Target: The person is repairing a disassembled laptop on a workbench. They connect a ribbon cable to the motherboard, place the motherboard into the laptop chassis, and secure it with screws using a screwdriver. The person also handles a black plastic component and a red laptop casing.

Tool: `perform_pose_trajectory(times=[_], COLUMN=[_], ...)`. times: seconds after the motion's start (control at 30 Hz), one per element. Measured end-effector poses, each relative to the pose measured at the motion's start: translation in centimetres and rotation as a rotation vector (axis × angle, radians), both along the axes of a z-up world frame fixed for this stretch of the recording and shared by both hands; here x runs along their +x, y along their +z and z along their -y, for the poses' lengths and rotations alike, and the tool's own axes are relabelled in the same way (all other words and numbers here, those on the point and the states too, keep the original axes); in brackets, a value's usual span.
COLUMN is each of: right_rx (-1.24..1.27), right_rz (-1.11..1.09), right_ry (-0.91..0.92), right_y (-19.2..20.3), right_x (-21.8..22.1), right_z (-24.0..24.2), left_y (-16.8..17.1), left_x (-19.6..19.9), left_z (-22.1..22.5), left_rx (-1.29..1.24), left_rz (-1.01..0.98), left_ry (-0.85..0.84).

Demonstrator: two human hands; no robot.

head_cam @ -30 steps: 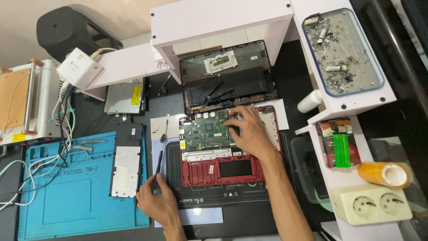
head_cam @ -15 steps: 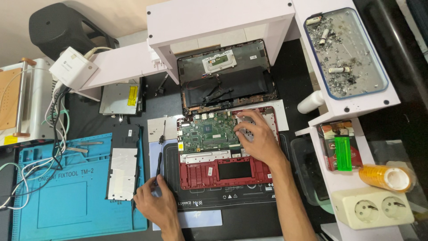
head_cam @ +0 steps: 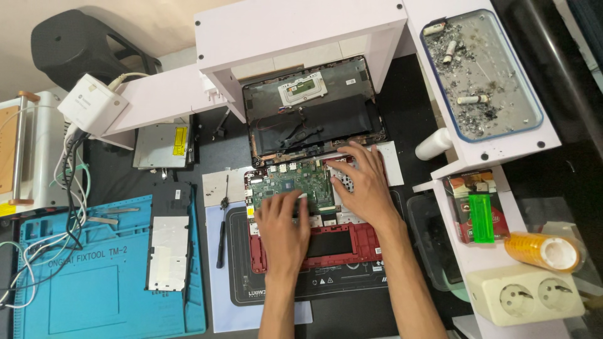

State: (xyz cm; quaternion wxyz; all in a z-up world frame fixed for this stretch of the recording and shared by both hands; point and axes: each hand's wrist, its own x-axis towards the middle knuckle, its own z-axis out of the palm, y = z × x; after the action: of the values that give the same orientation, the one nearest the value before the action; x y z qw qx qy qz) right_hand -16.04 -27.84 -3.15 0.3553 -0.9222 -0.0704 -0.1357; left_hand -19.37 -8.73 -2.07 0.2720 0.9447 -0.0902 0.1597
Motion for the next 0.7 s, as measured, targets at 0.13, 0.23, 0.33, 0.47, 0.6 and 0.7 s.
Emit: perform_pose_trajectory(times=[0.13,0.23,0.33,0.47,0.6,0.7], right_rx=[-0.011,-0.009,-0.004,-0.005,-0.013,0.009], right_rz=[-0.009,-0.011,-0.028,-0.02,-0.03,-0.02], right_ry=[0.007,0.008,0.008,0.005,0.0,0.0], right_y=[0.0,0.2,0.2,0.3,0.3,0.1], right_x=[0.0,0.1,0.1,0.2,0.3,0.4], right_z=[0.1,0.1,0.1,0.0,0.0,0.1], left_y=[1.0,1.3,1.1,0.6,0.5,0.5], left_x=[2.4,3.1,3.2,3.2,3.2,3.1], left_z=[2.5,3.1,3.3,3.6,3.7,3.8], left_rx=[0.023,0.051,0.031,0.016,0.014,0.016], left_rz=[-0.003,-0.064,-0.1,-0.074,-0.083,-0.13], left_ry=[-0.127,-0.147,-0.152,-0.16,-0.149,-0.132])
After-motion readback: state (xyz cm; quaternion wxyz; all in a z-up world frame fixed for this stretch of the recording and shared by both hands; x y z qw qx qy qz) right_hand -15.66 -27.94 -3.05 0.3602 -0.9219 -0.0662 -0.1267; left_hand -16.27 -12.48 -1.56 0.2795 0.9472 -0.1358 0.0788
